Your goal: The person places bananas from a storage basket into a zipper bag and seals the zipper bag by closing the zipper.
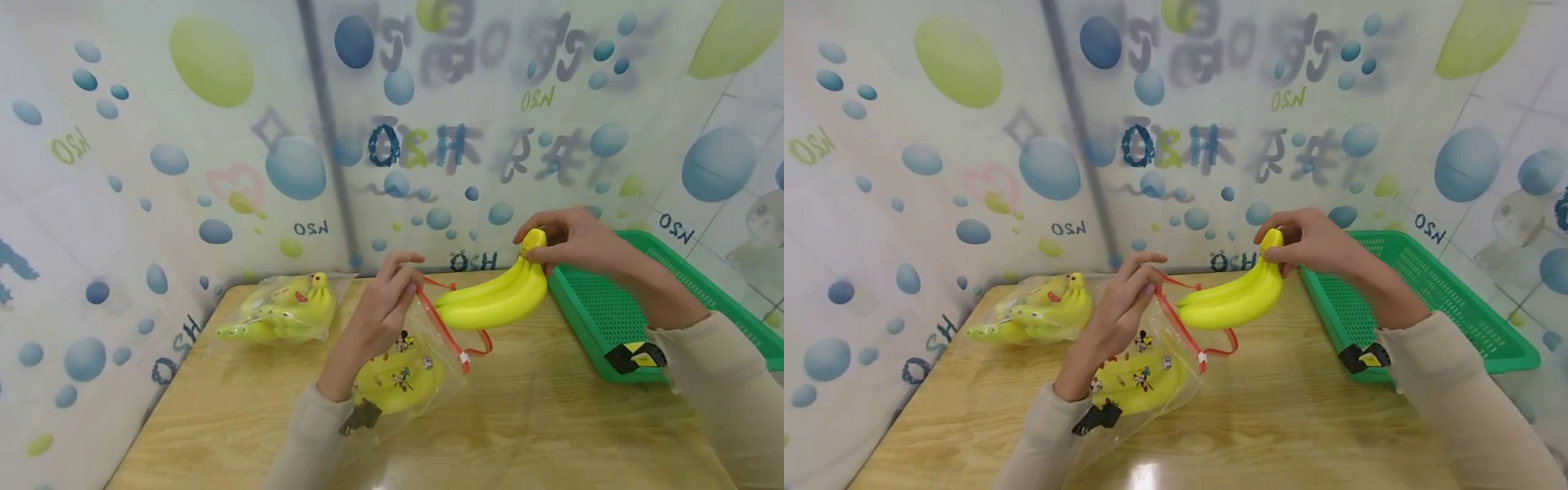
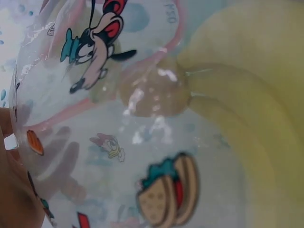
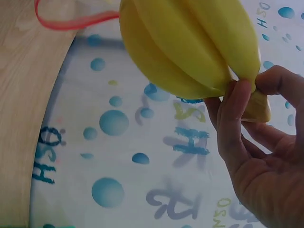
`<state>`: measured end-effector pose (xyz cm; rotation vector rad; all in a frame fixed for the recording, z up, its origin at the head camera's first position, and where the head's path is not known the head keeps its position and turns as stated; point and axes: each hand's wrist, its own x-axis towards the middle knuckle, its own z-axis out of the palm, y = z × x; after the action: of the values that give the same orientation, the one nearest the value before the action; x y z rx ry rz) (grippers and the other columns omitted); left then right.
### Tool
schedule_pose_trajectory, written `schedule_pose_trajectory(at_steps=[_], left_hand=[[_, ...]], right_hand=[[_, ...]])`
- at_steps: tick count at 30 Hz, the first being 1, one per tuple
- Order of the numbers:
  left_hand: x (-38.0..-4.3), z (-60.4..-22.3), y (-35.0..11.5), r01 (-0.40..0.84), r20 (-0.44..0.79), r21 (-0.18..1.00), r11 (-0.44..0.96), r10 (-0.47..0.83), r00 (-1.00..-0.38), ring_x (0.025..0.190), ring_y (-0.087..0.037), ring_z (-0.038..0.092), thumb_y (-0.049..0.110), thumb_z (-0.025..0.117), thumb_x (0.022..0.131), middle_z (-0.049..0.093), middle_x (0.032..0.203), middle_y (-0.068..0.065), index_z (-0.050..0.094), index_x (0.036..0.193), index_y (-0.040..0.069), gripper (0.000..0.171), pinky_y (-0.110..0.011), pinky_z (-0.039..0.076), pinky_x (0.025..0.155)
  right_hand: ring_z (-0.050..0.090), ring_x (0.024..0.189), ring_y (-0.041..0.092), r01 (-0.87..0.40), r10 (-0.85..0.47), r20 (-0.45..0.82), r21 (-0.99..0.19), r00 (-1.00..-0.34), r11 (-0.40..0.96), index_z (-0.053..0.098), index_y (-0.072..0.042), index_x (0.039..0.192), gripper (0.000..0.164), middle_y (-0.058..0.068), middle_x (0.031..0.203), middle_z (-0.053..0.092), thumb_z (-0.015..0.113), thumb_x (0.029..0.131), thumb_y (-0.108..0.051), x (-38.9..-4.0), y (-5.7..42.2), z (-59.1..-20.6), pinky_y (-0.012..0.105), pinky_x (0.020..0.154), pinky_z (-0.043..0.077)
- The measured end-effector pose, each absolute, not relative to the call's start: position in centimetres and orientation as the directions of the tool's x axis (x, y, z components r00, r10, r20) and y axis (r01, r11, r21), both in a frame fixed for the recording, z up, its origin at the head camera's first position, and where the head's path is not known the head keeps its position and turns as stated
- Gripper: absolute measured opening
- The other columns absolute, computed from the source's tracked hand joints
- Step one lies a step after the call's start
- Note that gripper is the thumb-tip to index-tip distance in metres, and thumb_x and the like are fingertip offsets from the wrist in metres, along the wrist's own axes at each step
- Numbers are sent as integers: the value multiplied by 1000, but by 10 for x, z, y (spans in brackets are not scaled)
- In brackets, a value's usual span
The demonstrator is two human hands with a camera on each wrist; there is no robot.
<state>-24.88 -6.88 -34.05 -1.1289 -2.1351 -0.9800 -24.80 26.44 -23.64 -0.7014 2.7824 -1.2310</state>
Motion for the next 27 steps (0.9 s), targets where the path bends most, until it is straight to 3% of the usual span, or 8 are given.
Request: schedule_pose_trajectory(at_steps=[13, 20, 27], left_hand=[[-248, -340, -68, 864, 734, 341, 371, 469, -491, 71, -12, 45, 7, 37, 108, 54, 140, -13, 58, 100, 10, 22, -27, 42, 70], [-250, -340, -67, 878, 739, 344, 332, 481, -472, 92, -18, 59, 6, 36, 107, 56, 135, -12, 55, 97, 10, 22, -29, 42, 74], [-248, -339, -65, 884, 745, 363, 295, 478, -466, 101, -21, 59, 4, 37, 105, 58, 132, -11, 56, 96, 9, 23, -30, 45, 79]], right_hand=[[75, 69, 26, -251, -263, 134, -839, -956, 484, 63, 0, 115, 36, 19, 96, 68, 74, 96, -27, -231, 231, -270, 37, 66, 64], [76, 68, 24, -233, -214, 142, -835, -966, 498, 64, 1, 110, 41, 21, 91, 67, 77, 93, -34, -229, 216, -281, 37, 64, 64], [75, 65, 22, -203, -145, 149, -827, -978, 524, 66, 1, 101, 48, 15, 86, 72, 78, 90, -44, -230, 205, -295, 35, 62, 63]])
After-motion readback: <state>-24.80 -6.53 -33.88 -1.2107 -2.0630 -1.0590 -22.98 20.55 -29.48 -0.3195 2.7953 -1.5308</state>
